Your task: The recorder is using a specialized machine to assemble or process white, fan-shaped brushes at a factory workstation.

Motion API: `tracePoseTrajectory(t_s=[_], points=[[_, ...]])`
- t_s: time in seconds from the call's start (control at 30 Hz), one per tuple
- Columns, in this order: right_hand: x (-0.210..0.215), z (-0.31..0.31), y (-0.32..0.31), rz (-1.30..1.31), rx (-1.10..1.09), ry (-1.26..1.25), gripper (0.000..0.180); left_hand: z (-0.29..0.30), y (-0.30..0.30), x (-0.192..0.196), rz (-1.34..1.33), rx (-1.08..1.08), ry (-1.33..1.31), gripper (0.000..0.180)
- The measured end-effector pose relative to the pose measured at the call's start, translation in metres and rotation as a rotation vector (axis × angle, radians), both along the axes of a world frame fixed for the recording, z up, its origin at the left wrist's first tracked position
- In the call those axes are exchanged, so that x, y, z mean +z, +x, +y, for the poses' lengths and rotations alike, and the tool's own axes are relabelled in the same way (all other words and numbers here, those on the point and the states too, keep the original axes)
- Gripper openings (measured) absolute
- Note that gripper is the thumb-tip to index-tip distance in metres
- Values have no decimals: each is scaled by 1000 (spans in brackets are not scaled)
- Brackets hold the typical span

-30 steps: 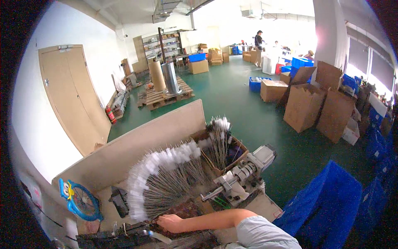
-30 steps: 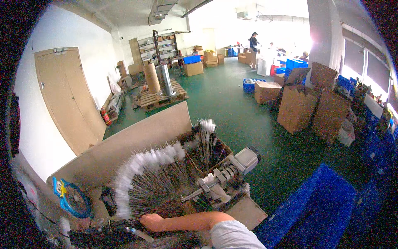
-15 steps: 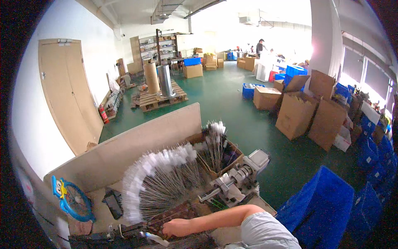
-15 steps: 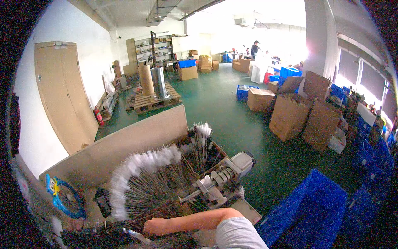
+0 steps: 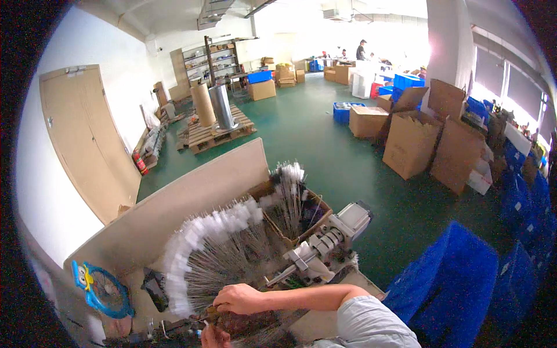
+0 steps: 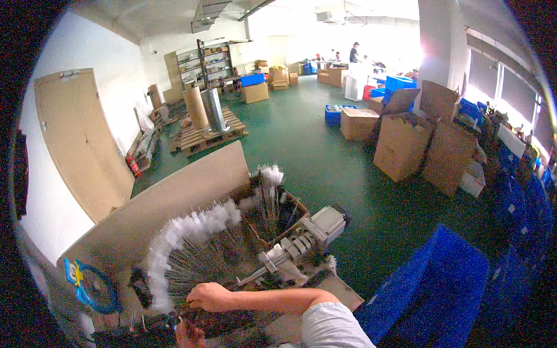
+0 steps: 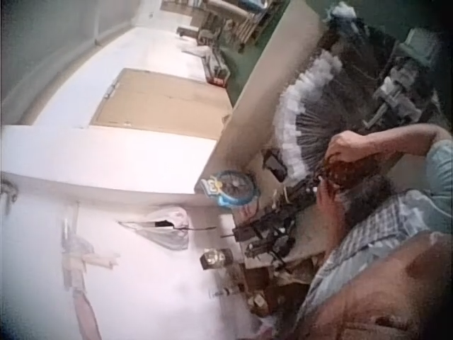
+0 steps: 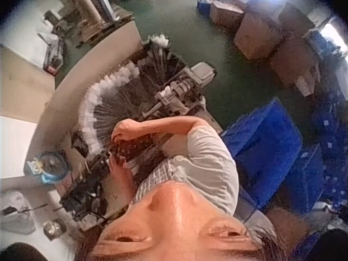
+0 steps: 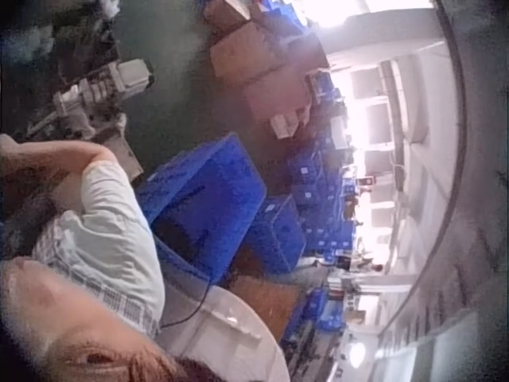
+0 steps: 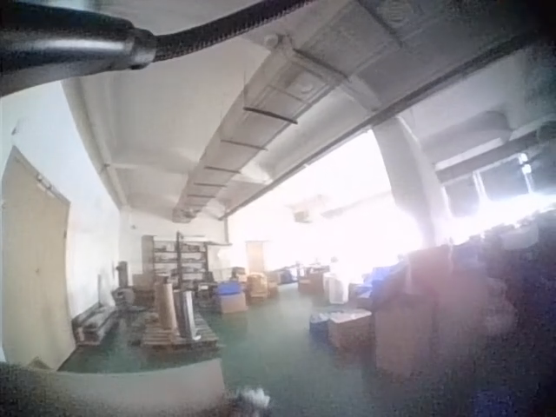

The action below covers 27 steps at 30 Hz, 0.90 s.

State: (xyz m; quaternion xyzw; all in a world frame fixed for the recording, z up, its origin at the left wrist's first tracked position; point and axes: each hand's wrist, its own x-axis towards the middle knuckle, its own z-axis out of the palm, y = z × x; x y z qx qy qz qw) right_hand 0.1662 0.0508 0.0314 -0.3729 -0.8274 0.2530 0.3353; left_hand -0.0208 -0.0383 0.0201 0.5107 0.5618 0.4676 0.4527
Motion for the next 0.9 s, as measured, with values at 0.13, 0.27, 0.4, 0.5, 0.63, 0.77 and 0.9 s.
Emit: tracePoseTrajectory(t_s=[0.13, 0.27, 0.4, 0.5, 0.63, 0.77, 0.9], points=[[-1, -2, 15, 123, -33, 15, 21, 25, 1, -34, 204, -158, 320, 47], [-7, -1, 26, 89, -69, -115, 22, 28, 15, -23, 399, -114, 506, 51], [1, -3, 28, 25, -67, -171, 22, 46, 22, -54, 124, -94, 807, 24], [4, -7, 34, 39, -77, -132, 22, 40, 22, -63, 138, -127, 415, 56], [-4, -5, 36, 86, -68, -102, 22, 50, 29, -55, -458, -37, -280, 56], [16, -10, 42, 158, -40, -345, 25, 59, 42, -72, -512, -35, -33, 16], [15, -12, 38, 100, 18, -281, 24, 50, 43, -51, -587, 11, -113, 16]])
